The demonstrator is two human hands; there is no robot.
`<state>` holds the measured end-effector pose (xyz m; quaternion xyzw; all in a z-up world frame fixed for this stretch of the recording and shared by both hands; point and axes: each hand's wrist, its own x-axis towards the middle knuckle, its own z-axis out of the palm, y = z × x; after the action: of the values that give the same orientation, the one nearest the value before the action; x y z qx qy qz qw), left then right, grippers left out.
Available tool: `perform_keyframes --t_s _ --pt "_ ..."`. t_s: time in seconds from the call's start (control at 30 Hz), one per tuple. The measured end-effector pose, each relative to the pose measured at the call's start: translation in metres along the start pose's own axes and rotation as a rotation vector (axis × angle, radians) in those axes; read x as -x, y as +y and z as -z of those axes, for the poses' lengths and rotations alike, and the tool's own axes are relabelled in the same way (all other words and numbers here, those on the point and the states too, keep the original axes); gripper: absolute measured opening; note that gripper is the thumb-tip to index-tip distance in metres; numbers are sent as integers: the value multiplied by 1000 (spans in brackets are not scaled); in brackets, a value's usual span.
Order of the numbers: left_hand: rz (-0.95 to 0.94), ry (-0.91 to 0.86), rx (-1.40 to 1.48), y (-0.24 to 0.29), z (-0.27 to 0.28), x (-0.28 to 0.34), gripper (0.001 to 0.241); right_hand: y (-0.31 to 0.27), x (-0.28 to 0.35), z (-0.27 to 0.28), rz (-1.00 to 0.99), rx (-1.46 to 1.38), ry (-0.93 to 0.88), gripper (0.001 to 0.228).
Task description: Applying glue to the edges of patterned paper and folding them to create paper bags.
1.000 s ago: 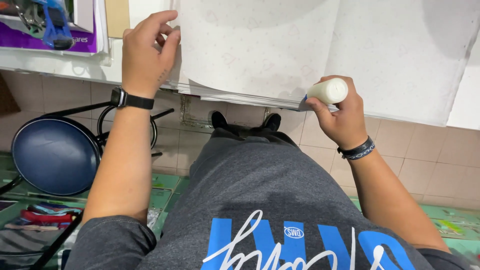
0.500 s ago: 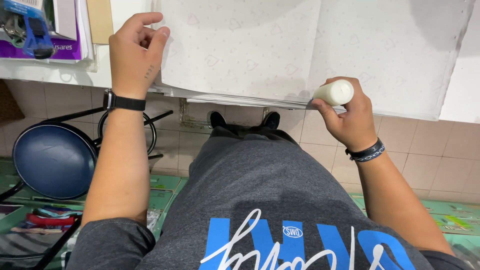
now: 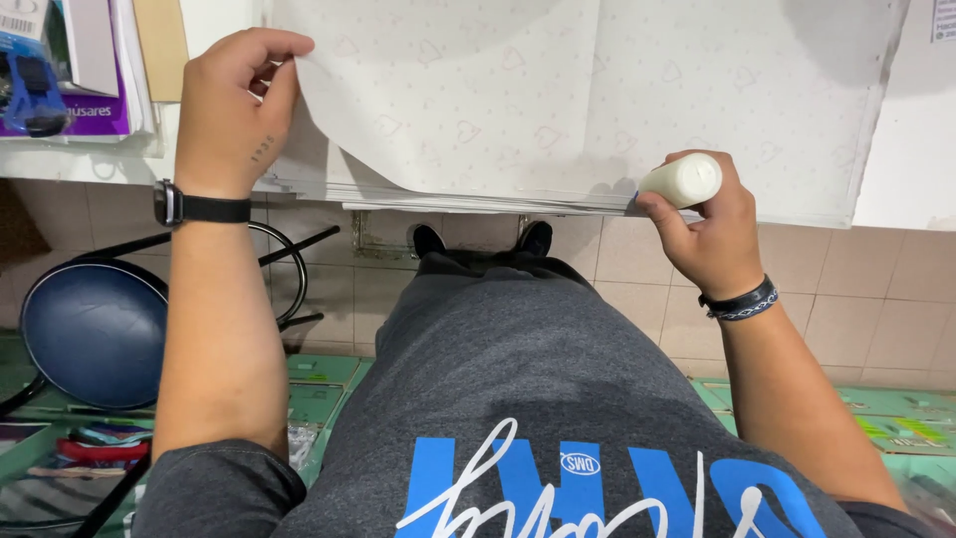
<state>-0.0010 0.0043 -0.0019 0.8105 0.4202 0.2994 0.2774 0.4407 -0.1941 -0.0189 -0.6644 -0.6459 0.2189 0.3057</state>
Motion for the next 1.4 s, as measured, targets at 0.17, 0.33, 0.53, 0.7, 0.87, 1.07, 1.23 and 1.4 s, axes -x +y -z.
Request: perform_keyframes --t_s 0.17,0.33,0.53,0.7,0.87,1.07,1.23,1.4 --pt "-1 -31 -122 -12 4 3 37 10 5 11 -32 15 11 40" --pt "37 -18 -212 -17 4 6 33 19 9 21 -38 46 30 41" --pt "5 14 -203 -16 0 6 28 32 15 34 -19 70 47 37" --pt "-65 55 -205 -8 -3 2 22 44 20 45 -29 90 69 39" --pt "-79 80 -179 4 -9 -5 23 55 25 57 -57 125 84 40" --pt "-147 118 -163 23 -20 -15 24 66 31 73 -94 121 92 39" --pt "-210 141 -169 41 -32 -28 25 81 37 86 -120 137 112 38" --pt "-270 147 -132 62 -46 -39 25 100 41 100 -171 200 121 39"
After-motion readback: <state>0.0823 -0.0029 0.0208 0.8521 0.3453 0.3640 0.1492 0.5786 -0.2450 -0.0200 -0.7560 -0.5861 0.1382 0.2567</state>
